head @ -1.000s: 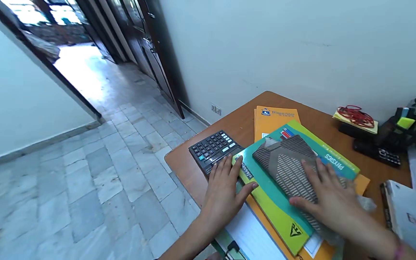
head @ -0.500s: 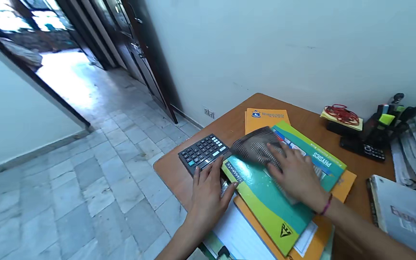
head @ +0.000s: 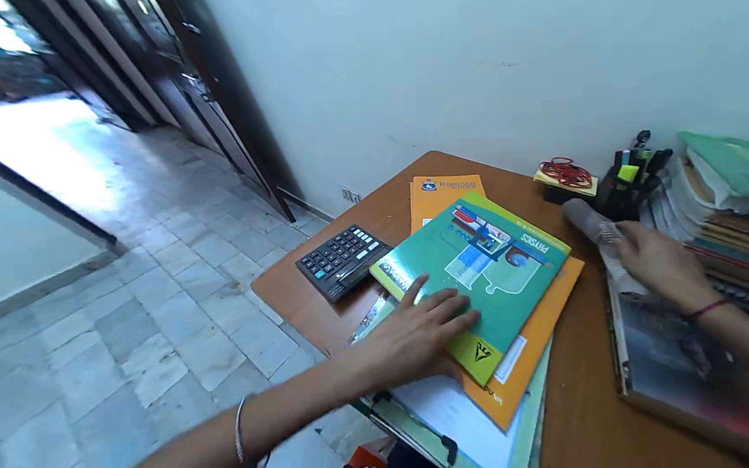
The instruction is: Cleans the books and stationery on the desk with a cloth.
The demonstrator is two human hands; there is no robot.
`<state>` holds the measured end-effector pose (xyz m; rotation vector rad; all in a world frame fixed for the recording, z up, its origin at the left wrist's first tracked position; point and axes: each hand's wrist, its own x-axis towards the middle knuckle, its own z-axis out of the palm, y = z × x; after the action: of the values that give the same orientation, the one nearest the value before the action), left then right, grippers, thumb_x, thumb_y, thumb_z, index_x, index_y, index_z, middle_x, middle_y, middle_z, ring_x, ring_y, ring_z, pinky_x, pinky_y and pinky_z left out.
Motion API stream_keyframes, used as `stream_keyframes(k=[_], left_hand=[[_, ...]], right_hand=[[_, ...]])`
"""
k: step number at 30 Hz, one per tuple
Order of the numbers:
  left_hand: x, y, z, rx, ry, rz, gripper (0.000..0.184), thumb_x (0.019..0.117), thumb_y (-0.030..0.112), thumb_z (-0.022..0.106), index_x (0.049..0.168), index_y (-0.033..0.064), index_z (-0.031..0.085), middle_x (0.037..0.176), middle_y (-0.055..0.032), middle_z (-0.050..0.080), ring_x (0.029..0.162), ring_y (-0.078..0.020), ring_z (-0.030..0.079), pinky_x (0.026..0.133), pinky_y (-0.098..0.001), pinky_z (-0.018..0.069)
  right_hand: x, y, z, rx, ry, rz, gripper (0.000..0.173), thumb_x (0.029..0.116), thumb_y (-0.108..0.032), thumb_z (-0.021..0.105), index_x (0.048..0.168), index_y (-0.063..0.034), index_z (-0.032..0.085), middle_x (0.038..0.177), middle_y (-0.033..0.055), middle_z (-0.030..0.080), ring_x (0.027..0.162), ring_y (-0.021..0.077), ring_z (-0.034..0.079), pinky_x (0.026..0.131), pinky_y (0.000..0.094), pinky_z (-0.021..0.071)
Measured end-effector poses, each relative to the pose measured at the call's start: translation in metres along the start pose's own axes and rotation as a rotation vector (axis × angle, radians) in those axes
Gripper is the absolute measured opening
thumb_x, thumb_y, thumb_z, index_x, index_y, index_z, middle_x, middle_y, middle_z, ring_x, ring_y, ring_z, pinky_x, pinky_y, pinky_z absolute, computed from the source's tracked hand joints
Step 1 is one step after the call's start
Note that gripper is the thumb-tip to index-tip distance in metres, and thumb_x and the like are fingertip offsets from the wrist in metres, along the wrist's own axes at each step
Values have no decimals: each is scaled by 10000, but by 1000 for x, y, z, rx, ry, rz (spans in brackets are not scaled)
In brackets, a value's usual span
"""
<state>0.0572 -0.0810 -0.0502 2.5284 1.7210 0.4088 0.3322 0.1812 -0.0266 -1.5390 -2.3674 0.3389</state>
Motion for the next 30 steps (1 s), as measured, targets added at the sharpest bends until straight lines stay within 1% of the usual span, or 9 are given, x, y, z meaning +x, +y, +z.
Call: stream_keyframes(k=[2, 4, 6, 9, 12, 15, 19, 24, 30], left_hand=[[19, -8, -6, -4, -106, 116, 655, 842, 432, 793, 1371, 81, 631, 1359, -192, 625, 1281, -368, 591, 1075, -615, 416], [32, -14, -12, 111, -141, 255, 662, 812, 463, 805, 1320, 65, 653, 1233, -191, 671, 1119, -354, 666, 914, -509, 543], [39, -10, -18, 225, -215, 354, 638, 881, 443, 747, 1335, 13, 617, 1165, -229, 661, 982, -364, 691, 763, -464, 572], [40, -5, -19, 345, -242, 458, 505, 998, 337, 620, 1323, -49, 599, 1105, -275, 671, 890, -380, 716, 647, -435, 573], [35, 3, -22, 382, -302, 479, 370, 1071, 152, 471, 1375, -41, 555, 1122, -300, 677, 942, -414, 723, 682, -444, 586], [31, 8, -24, 397, -369, 469, 411, 1039, -18, 420, 1441, -28, 506, 1201, -326, 649, 978, -436, 713, 704, -454, 584], [27, -8, -9, 406, -100, 569, 297, 1001, 123, 575, 1254, -10, 660, 1071, -239, 720, 837, -327, 747, 614, -377, 585], [27, -23, 4, 407, -55, 619, 308, 1023, 179, 551, 1242, -7, 661, 1047, -222, 727, 862, -322, 745, 644, -382, 591], [26, -12, -2, 571, 80, 745, 255, 971, -3, 534, 1170, -68, 681, 1031, -210, 744, 825, -269, 753, 601, -316, 571]], right_hand=[[-12, 4, -16, 51, -33, 12, 393, 1092, -178, 487, 1426, 23, 534, 1197, 361, 634, 1102, 579, 599, 914, 748, 411], [-26, 5, -28, 77, -30, 1, 380, 1091, -188, 494, 1420, -7, 553, 1190, 328, 653, 1103, 551, 610, 920, 740, 413], [-41, 7, -36, 101, -7, -23, 378, 1084, -194, 513, 1420, -27, 567, 1214, 303, 657, 1125, 528, 612, 932, 737, 413], [-61, 9, -41, 147, 13, -47, 390, 1074, -184, 539, 1428, -22, 557, 1242, 288, 654, 1123, 507, 622, 940, 711, 430], [-73, 21, -42, 259, 22, -48, 387, 1062, -159, 555, 1427, -28, 563, 1261, 261, 654, 1146, 453, 625, 960, 682, 438], [-86, 32, -46, 375, 22, -29, 369, 1054, -133, 553, 1403, -14, 578, 1224, 252, 660, 1101, 397, 635, 940, 625, 462], [-104, 28, -53, 461, 34, 76, 338, 1054, -165, 554, 1353, -11, 593, 1182, 216, 671, 1027, 306, 629, 887, 553, 454], [-118, 29, -60, 479, 50, 80, 319, 1048, -145, 548, 1328, -4, 606, 1100, 163, 682, 920, 180, 620, 835, 420, 483], [-119, 36, -60, 491, 71, 24, 311, 1032, -155, 570, 1299, -6, 627, 1085, 138, 692, 929, 151, 634, 839, 372, 502]])
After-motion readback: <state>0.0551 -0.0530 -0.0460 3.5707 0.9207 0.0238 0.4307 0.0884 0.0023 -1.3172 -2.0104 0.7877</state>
